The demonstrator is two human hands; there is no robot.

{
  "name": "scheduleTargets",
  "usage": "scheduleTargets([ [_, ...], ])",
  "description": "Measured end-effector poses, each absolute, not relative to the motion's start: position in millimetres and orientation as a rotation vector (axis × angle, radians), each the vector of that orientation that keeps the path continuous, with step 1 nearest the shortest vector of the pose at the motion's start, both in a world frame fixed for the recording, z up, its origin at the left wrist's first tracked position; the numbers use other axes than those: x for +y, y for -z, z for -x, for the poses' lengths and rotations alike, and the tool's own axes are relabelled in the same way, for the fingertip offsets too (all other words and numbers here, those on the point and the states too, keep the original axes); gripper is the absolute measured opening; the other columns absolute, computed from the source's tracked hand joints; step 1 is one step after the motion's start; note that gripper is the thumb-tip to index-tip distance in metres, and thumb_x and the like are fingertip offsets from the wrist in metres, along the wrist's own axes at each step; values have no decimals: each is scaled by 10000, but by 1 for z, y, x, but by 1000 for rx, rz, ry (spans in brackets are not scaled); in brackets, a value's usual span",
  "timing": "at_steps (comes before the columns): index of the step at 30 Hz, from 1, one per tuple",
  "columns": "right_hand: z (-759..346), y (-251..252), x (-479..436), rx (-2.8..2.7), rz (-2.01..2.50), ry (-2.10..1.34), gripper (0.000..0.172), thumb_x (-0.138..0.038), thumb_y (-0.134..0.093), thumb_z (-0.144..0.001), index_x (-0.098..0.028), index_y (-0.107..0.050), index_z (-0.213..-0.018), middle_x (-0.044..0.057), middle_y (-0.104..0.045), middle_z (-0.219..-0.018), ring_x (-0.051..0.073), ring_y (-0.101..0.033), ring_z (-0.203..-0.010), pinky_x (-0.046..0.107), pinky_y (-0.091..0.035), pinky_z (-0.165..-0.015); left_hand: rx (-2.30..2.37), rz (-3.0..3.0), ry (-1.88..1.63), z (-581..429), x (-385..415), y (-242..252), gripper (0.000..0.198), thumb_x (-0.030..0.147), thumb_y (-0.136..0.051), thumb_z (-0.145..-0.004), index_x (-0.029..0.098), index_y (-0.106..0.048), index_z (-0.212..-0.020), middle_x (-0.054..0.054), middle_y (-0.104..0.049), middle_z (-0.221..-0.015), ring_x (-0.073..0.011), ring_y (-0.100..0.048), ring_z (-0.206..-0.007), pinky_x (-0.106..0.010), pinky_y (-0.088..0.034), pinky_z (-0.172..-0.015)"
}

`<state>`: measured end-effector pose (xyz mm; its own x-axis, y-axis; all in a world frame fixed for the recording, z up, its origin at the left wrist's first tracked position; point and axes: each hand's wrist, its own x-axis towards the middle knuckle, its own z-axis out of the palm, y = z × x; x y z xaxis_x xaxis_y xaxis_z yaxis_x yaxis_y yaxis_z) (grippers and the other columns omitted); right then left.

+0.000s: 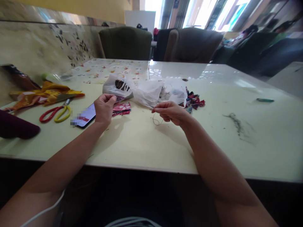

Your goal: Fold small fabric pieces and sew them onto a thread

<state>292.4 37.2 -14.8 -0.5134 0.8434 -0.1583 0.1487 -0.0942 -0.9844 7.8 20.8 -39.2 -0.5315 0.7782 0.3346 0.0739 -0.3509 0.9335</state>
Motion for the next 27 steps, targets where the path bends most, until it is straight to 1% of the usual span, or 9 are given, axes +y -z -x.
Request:
scheduleTargets([
  [3, -293, 15, 37, -1580, 1066, -1719, 263, -346, -824, -765, -124, -727, -867, -106, -281, -498, 40, -188, -475, 227, -132, -455, 1417, -1110, -1936, -10, 19, 35, 132, 264, -721, -723, 175, -632, -762, 29, -608, -709, -114, -623, -682, -264, -606, -730],
  [8, -293, 16, 37, -1528, 1041, -1752, 335, -310, -811, -772, -141, -709, -1043, -120, -258, -547, 41, -162, -479, 230, -99, -457, 1424, -1082, -1956, -11, 19, 30, 133, 245, -738, -739, 180, -622, -740, 26, -608, -711, -129, -641, -714, -276, -623, -741],
  [10, -292, 19, 38, -1558, 1075, -1694, 279, -306, -786, -787, -142, -703, -998, -116, -270, -538, 41, -172, -474, 228, -110, -451, 1421, -1073, -1964, -11, 19, 30, 134, 241, -741, -744, 184, -620, -737, 26, -615, -709, -128, -643, -723, -271, -625, -745],
  [15, -280, 28, 38, -1655, 1264, -1343, 191, -300, -767, -783, -165, -693, -895, -98, -339, -513, 40, -214, -447, 224, -128, -422, 1403, -1096, -1979, -11, 18, 31, 159, 271, -758, -749, 197, -619, -737, 26, -616, -703, -133, -652, -721, -288, -631, -767],
  [19, -267, 33, 32, -1712, 1250, -1377, 195, -324, -719, -807, -133, -711, -847, -78, -391, -527, 37, -230, -446, 233, -142, -429, 1346, -1103, -2012, -12, 16, 29, 198, 300, -791, -752, 209, -615, -743, 17, -648, -728, -150, -680, -761, -302, -633, -762],
  [20, -264, 34, 31, -1730, 1250, -1390, 208, -318, -712, -813, -122, -727, -880, -78, -398, -533, 37, -232, -449, 234, -151, -435, 1325, -1106, -2014, -13, 14, 27, 206, 309, -798, -754, 213, -616, -747, 13, -657, -738, -157, -689, -780, -307, -634, -765],
  [22, -256, 35, 27, -1773, 1262, -1415, 278, -291, -706, -824, -106, -753, -1026, -81, -406, -540, 43, -261, -458, 232, -193, -451, 1295, -1112, -1998, -15, 11, 24, 217, 326, -806, -761, 219, -618, -754, 7, -672, -759, -174, -707, -825, -311, -634, -771],
  [25, -245, 36, 23, -1854, 1286, -1460, 433, -247, -700, -844, -88, -716, -1247, -84, -424, -546, 57, -312, -482, 232, -263, -498, 1258, -1112, -1984, -20, 4, 18, 216, 330, -811, -763, 222, -624, -766, 4, -681, -785, -180, -717, -859, -306, -632, -783],
  [27, -238, 35, 21, -1919, 1293, -1488, 451, -242, -712, -844, -82, -711, -1266, -79, -446, -557, 56, -321, -495, 232, -281, -525, 1205, -1095, -2015, -24, 1, 14, 211, 318, -819, -757, 218, -633, -774, 6, -680, -784, -167, -713, -835, -300, -633, -780],
])
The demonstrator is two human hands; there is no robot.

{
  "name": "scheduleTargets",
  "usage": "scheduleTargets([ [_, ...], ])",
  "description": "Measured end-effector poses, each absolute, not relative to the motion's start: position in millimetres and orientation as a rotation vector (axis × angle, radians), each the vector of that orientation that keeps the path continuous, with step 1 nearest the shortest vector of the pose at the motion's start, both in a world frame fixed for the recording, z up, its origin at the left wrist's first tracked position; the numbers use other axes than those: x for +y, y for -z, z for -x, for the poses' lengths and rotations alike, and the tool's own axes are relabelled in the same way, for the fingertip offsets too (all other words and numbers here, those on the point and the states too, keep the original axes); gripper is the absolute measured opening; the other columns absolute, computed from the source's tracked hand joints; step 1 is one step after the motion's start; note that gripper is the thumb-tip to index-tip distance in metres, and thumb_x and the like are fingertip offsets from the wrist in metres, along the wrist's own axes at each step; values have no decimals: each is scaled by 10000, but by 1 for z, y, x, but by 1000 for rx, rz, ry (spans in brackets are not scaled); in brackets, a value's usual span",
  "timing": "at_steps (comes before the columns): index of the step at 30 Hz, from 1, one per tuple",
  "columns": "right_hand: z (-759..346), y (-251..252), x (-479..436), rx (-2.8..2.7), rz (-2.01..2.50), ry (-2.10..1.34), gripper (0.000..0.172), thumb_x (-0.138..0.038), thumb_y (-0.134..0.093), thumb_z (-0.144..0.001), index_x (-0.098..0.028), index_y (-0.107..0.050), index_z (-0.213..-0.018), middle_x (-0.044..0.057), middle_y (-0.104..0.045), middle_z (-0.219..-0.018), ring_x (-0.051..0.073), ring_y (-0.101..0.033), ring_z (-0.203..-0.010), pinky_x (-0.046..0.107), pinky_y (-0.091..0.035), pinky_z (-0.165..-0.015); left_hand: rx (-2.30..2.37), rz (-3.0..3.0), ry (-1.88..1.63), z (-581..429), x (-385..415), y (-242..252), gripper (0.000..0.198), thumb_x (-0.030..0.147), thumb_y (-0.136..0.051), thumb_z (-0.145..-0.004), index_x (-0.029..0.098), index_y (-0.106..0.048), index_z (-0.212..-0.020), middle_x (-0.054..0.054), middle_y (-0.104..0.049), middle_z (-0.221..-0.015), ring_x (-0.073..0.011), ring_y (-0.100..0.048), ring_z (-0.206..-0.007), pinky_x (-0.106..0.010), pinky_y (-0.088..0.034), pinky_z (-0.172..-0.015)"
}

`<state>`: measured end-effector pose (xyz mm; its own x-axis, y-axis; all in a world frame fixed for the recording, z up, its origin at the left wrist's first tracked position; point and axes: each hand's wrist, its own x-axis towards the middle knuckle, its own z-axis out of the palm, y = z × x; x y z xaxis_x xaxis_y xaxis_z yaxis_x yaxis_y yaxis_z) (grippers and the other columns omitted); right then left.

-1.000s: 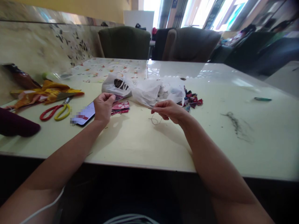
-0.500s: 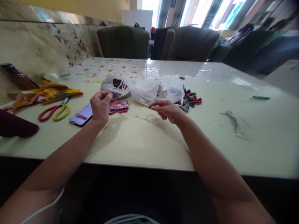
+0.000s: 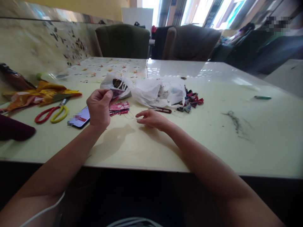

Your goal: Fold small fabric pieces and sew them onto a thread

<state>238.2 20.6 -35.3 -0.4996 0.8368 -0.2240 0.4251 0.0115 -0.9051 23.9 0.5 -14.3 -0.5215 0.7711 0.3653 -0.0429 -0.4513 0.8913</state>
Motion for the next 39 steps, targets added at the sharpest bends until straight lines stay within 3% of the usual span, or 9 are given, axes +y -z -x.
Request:
scheduleTargets([
  [6, -232, 33, 8, -2122, 1129, -1872, 174, -288, -770, -782, -138, -734, -865, -59, -508, -566, 41, -359, -479, 199, -236, -466, 1237, -1081, -1996, -25, -1, 12, 221, 340, -825, -769, 233, -632, -775, 1, -703, -801, -172, -714, -868, -299, -637, -778],
  [9, -238, 26, 2, -2210, 889, -2131, 211, -328, -758, -788, -142, -667, -747, -75, -431, -506, 42, -314, -452, 193, -189, -425, 1311, -1059, -1986, -21, 3, 15, 233, 361, -817, -772, 232, -623, -772, -6, -707, -808, -178, -714, -879, -297, -637, -768],
  [13, -262, 10, 5, -2207, 508, -2227, 305, -396, -764, -833, -125, -649, -757, -87, -377, -505, 30, -262, -449, 183, -171, -416, 1309, -1048, -2001, -15, 11, 21, 197, 301, -796, -750, 199, -629, -764, 5, -679, -749, -151, -697, -797, -302, -631, -786],
  [19, -315, -13, 23, -1729, 147, -1749, 304, -416, -660, -949, -202, -569, -754, -97, -267, -515, 49, -185, -405, 216, -157, -395, 1319, -1024, -1919, -9, 19, 31, 151, 234, -753, -701, 136, -655, -762, 25, -642, -691, -121, -664, -702, -327, -627, -820],
  [26, -366, -20, 52, -1125, 543, -1199, 232, -460, -742, -859, -294, -581, -839, -83, -184, -506, 128, -82, -495, 359, -111, -526, 1374, -1038, -1617, -12, 17, 38, 159, 220, -774, -683, 114, -701, -776, -31, -723, -746, -162, -714, -707, -331, -628, -773],
  [30, -389, -10, 68, -956, 712, -1024, 342, -522, -818, -758, -302, -565, -821, -92, -190, -480, 125, -94, -506, 374, -101, -559, 1325, -1076, -1468, -16, 11, 37, 209, 237, -825, -650, 105, -728, -780, -68, -760, -776, -175, -730, -723, -347, -635, -787],
  [33, -395, -5, 77, -865, 875, -789, 348, -572, -742, -807, -291, -539, -784, -105, -180, -463, 109, -108, -467, 363, -98, -533, 1320, -1143, -1380, -17, 7, 37, 265, 288, -863, -620, 107, -739, -769, -75, -764, -784, -181, -727, -724, -346, -634, -761],
  [36, -379, -4, 76, -874, 988, -665, 281, -489, -670, -877, -259, -564, -758, -107, -222, -453, 86, -155, -414, 335, -101, -482, 1333, -1182, -1308, -20, 4, 36, 314, 333, -892, -591, 111, -745, -757, -66, -753, -762, -169, -709, -695, -332, -626, -731],
  [39, -342, -2, 63, -1117, 1043, -813, 201, -389, -708, -837, -210, -642, -775, -97, -289, -461, 66, -215, -407, 282, -122, -446, 1324, -1195, -1226, -26, -2, 34, 327, 349, -905, -571, 113, -744, -732, -62, -740, -739, -166, -699, -679, -329, -624, -715],
])
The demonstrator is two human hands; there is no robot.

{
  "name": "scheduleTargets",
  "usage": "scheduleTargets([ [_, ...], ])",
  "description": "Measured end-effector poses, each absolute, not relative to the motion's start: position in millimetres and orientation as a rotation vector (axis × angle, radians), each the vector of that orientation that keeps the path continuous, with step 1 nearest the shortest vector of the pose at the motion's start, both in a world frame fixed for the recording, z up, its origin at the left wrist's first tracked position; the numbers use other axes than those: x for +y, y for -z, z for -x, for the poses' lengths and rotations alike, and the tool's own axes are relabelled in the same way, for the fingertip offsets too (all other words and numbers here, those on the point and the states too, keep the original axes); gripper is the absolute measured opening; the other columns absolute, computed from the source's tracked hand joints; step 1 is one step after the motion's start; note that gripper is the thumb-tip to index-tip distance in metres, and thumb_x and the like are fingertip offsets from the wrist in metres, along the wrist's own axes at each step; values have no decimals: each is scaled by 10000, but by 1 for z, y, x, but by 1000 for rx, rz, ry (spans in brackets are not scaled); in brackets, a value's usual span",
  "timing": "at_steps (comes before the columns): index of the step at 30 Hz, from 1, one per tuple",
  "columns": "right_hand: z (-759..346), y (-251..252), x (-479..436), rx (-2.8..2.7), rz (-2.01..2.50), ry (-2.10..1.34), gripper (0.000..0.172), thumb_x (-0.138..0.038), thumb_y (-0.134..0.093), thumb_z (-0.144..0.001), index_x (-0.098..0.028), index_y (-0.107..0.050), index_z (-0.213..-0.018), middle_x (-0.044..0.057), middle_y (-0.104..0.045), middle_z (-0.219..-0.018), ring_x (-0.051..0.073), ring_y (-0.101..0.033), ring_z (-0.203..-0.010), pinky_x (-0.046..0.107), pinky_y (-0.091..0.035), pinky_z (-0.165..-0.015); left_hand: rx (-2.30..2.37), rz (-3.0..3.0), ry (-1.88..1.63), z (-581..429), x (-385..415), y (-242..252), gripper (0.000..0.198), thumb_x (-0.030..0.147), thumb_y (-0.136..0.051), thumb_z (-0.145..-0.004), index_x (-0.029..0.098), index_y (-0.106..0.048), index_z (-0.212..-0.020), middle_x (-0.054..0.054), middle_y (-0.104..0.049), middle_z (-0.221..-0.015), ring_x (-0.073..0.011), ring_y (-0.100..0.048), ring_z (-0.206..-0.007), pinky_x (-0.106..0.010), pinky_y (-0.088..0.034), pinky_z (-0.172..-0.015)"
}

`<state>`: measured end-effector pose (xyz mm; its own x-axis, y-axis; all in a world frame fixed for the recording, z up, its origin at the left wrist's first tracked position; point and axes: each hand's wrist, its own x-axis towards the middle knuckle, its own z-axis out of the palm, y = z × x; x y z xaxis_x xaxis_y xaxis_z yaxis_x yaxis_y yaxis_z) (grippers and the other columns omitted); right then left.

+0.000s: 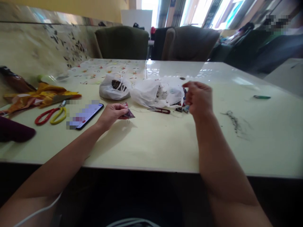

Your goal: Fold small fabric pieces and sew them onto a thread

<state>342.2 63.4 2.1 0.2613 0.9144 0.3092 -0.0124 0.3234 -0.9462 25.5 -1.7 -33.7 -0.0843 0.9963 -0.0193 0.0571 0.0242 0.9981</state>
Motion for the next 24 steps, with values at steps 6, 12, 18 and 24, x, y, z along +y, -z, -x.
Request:
scheduleTargets([
  [6, -263, 19, 24, -1794, 1018, -1328, 307, -378, -740, -796, -143, -760, -992, -77, -400, -537, 55, -284, -482, 248, -185, -473, 1276, -1262, -1012, -37, -13, 27, 304, 360, -897, -612, 124, -747, -729, -77, -758, -750, -177, -717, -684, -327, -629, -708],
  [12, -248, 31, 15, -1966, 898, -1414, 208, -323, -694, -779, -129, -655, -716, -36, -518, -617, 66, -400, -588, 236, -287, -551, 1249, -1241, -871, -40, -16, 27, 273, 327, -909, -612, 136, -756, -732, -72, -765, -739, -174, -725, -674, -288, -620, -665],
  [18, -256, 24, 20, -1798, 930, -1343, 157, -281, -672, -789, -153, -610, -724, -75, -416, -547, 56, -311, -528, 238, -220, -508, 1247, -1250, -752, -41, -19, 24, 257, 315, -901, -644, 127, -752, -736, -78, -769, -753, -159, -722, -675, -249, -601, -644],
  [24, -256, 26, 18, -1978, 916, -1423, 210, -336, -715, -798, -134, -703, -857, -64, -459, -583, 61, -336, -550, 238, -246, -531, 1264, -1256, -726, -42, -20, 23, 246, 319, -894, -666, 134, -755, -751, -84, -771, -763, -170, -724, -679, -282, -612, -674],
])
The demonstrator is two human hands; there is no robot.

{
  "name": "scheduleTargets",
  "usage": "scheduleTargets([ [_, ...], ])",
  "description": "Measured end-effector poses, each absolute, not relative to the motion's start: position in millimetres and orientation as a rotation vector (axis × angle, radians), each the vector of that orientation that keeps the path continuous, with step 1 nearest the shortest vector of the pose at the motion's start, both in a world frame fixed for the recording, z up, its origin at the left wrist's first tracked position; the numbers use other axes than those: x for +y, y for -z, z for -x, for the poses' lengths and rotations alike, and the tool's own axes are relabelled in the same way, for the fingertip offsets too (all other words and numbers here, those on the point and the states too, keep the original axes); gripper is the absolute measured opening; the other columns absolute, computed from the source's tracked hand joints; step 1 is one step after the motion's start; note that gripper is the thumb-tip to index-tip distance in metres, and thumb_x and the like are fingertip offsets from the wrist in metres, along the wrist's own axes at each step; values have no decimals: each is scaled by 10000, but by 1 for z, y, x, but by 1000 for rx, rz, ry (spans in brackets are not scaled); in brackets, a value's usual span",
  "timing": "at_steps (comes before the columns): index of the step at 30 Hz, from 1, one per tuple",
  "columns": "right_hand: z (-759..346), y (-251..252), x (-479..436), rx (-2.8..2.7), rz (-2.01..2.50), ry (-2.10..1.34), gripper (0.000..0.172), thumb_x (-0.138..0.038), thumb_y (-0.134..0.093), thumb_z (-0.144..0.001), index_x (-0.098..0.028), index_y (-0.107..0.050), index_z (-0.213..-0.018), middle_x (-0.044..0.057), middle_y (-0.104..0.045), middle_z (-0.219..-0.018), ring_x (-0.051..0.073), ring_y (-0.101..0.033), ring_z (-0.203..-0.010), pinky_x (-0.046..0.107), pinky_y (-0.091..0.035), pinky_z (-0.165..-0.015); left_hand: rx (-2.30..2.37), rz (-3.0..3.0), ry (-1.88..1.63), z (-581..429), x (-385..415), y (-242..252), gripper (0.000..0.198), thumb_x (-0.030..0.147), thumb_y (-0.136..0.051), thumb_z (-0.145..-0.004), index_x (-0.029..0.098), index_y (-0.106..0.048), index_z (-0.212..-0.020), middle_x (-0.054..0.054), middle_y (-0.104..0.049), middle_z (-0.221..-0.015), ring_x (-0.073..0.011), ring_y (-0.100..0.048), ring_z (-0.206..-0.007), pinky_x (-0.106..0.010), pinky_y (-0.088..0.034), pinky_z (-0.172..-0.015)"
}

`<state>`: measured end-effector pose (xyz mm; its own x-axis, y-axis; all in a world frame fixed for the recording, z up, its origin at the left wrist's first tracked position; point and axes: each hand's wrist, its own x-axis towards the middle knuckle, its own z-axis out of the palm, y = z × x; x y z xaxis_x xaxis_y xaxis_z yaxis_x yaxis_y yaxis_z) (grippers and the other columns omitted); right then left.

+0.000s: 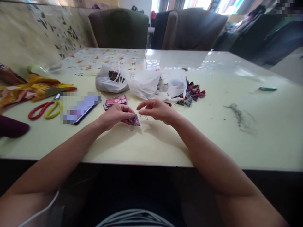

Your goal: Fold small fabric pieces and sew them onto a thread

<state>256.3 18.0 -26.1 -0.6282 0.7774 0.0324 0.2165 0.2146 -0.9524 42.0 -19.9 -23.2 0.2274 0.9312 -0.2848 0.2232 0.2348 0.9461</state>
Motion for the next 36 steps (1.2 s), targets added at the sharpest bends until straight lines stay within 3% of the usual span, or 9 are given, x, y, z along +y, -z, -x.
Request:
scheduleTargets([
  [4, -255, 29, 17, -2088, 863, -1455, 188, -325, -693, -796, -140, -677, -768, -30, -532, -643, 71, -402, -591, 242, -290, -559, 1251, -1262, -736, -41, -19, 25, 266, 343, -903, -654, 136, -761, -742, -101, -773, -764, -197, -733, -685, -316, -623, -676],
  [12, -262, 22, 23, -1792, 997, -1196, 162, -291, -663, -785, -180, -589, -693, -50, -417, -568, 75, -326, -540, 250, -229, -501, 1212, -1248, -688, -42, -21, 26, 274, 352, -914, -642, 133, -776, -732, -107, -776, -755, -191, -733, -685, -291, -619, -657],
  [21, -269, 25, 36, -1602, 1039, -973, 180, -209, -613, -829, -209, -490, -699, -25, -384, -644, 89, -339, -584, 246, -261, -513, 1182, -1284, -598, -42, -23, 27, 279, 353, -915, -646, 129, -781, -744, -111, -784, -771, -189, -738, -702, -289, -617, -701],
  [36, -281, 27, 52, -1457, 1058, -828, 223, -281, -636, -845, -220, -466, -715, -22, -370, -662, 88, -360, -590, 230, -266, -504, 1134, -1301, -477, -45, -26, 29, 177, 287, -886, -652, 156, -784, -713, -94, -777, -736, -182, -724, -644, -281, -605, -651],
])
